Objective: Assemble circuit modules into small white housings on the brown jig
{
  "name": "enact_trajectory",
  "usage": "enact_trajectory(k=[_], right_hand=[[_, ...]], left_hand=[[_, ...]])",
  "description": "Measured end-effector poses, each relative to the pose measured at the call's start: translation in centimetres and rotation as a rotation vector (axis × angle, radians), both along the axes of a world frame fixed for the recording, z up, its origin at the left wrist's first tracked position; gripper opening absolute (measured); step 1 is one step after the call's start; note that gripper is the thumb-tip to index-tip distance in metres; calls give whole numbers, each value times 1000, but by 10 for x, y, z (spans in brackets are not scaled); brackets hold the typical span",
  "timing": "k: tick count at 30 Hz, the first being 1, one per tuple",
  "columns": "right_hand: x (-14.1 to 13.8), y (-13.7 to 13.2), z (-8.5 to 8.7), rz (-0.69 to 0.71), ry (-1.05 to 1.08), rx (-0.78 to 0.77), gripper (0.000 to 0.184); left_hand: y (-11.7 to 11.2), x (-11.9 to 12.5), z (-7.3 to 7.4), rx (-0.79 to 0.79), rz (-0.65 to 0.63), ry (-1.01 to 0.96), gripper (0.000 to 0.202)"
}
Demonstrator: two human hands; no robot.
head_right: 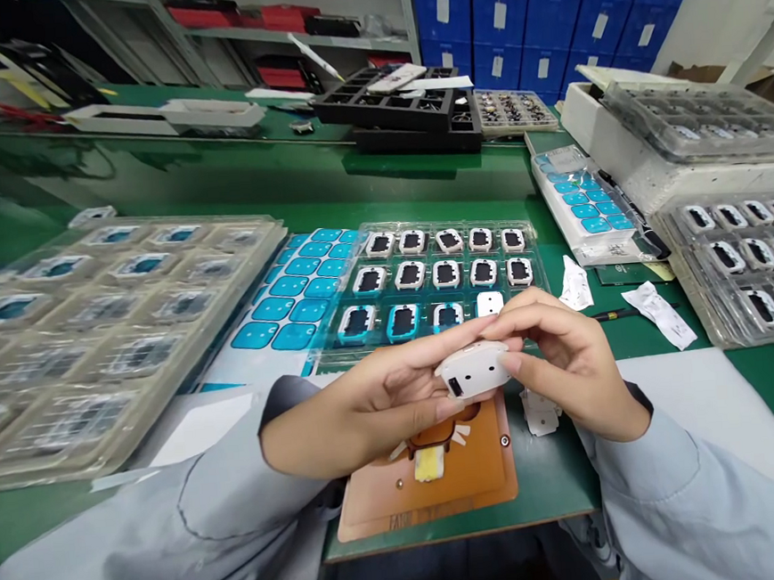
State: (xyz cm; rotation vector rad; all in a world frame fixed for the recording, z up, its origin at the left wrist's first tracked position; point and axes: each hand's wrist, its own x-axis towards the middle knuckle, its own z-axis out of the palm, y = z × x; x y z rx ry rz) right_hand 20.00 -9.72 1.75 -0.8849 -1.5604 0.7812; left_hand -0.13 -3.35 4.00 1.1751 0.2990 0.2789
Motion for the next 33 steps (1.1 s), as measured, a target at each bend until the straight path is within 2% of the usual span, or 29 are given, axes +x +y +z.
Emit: enact_trajectory(k=[11,23,27,33], right_hand=[[-2,-2,-1,-34,26,-26,26],[-3,-1,-1,-30,23,-17,29],[-2,-1,-1,-35,18,-15,26],[-3,0,-1,-61,-9,-9,16]], left_hand=[[1,0,-1,35,-24,-12,68],[-4,1,-10,269,-9,-40,60],[-5,1,-12,363,6,-38,60],[-4,1,-15,423,6,-25,57]])
